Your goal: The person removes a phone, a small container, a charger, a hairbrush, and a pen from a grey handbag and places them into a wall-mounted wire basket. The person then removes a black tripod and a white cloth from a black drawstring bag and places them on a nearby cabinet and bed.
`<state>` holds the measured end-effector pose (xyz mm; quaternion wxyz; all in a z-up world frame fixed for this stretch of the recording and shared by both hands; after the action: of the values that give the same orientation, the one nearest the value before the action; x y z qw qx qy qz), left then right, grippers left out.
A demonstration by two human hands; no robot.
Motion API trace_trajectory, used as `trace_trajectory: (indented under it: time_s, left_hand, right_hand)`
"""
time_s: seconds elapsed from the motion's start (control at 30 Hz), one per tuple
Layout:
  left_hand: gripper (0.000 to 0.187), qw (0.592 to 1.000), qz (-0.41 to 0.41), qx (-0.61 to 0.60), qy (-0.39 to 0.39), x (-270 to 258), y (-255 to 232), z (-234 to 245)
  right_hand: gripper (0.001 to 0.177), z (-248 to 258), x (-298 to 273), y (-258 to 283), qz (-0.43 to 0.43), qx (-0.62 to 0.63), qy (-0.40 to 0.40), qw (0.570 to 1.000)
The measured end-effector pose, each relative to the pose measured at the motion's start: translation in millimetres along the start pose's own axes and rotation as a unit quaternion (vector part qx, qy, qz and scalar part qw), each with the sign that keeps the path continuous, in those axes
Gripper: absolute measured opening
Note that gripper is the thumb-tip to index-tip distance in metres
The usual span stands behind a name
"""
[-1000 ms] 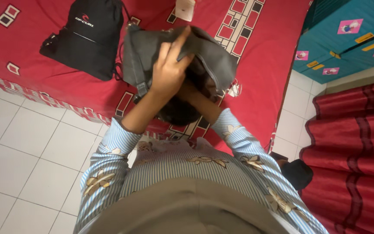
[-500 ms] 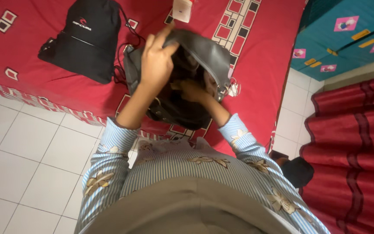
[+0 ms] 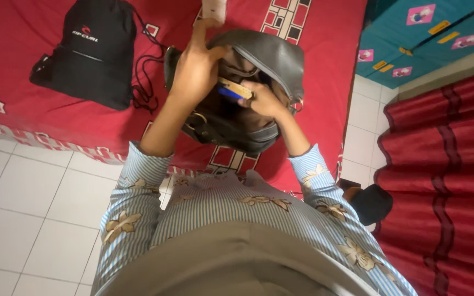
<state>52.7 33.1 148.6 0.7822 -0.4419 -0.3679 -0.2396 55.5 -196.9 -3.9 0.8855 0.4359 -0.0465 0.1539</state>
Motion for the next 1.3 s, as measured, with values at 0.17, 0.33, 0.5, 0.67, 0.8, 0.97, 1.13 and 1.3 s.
trace_trajectory:
  time_s: [0.17, 0.33, 0.5, 0.67, 0.8, 0.97, 1.13, 1.3]
  left_hand:
    - [0.042, 0.992, -0.002, -0.128, -0.018, 2.7, 10.5, -9.4]
    - [0.039, 0.99, 0.064, -0.126, -0.004, -2.5, 17.8, -9.8]
    - [0.034, 0.987, 0.089, -0.132, -0.02, -9.8, 26.9, -3.8]
    - [0.037, 0.989, 0.087, -0.11, -0.039, -17.3, 49.9, -0.9]
    - [0.035, 0.988, 0.095, -0.112, -0.038, -25.1, 70.0, -12.7]
    - [0.031, 0.983, 0.115, -0.141, -0.012, -43.8, 101.5, -47.4]
    - [0.025, 0.98, 0.08, -0.178, -0.04, -68.2, 134.2, -97.8]
    - [0.027, 0.997, -0.003, -0.059, 0.044, -89.0, 156.6, -125.3]
  right_hand:
    - [0.02, 5.5, -8.9, 31.9, -0.039, 0.138, 0.049, 0.988]
    - [0.011, 20.5, -13.6, 60.1, -0.094, 0.414, -0.018, 0.905]
    - [0.007, 37.4, -9.6, 86.9, -0.064, 0.612, -0.121, 0.779]
    - [0.014, 49.8, -6.6, 78.8, -0.061, 0.76, -0.186, 0.619]
    - [0.015, 55.3, -12.3, 55.3, -0.082, 0.803, -0.21, 0.552]
    - [0.015, 53.1, -17.9, 32.6, -0.105, 0.782, -0.228, 0.571]
    - [0.017, 49.6, -26.2, 25.0, -0.095, 0.753, -0.255, 0.599]
    - [0.018, 53.6, -22.0, 13.8, -0.116, 0.744, -0.289, 0.591]
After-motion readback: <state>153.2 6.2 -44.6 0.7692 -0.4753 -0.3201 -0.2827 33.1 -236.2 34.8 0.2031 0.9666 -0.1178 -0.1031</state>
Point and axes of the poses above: each hand's wrist, its own x-axis towards the middle knuckle, its own z-axis out of the back of the hand, y = z × x, the point moved 4 cm from there along x, towards the middle knuckle, and after that the axes turned 15 degrees about -y, right-handed, at the moved point
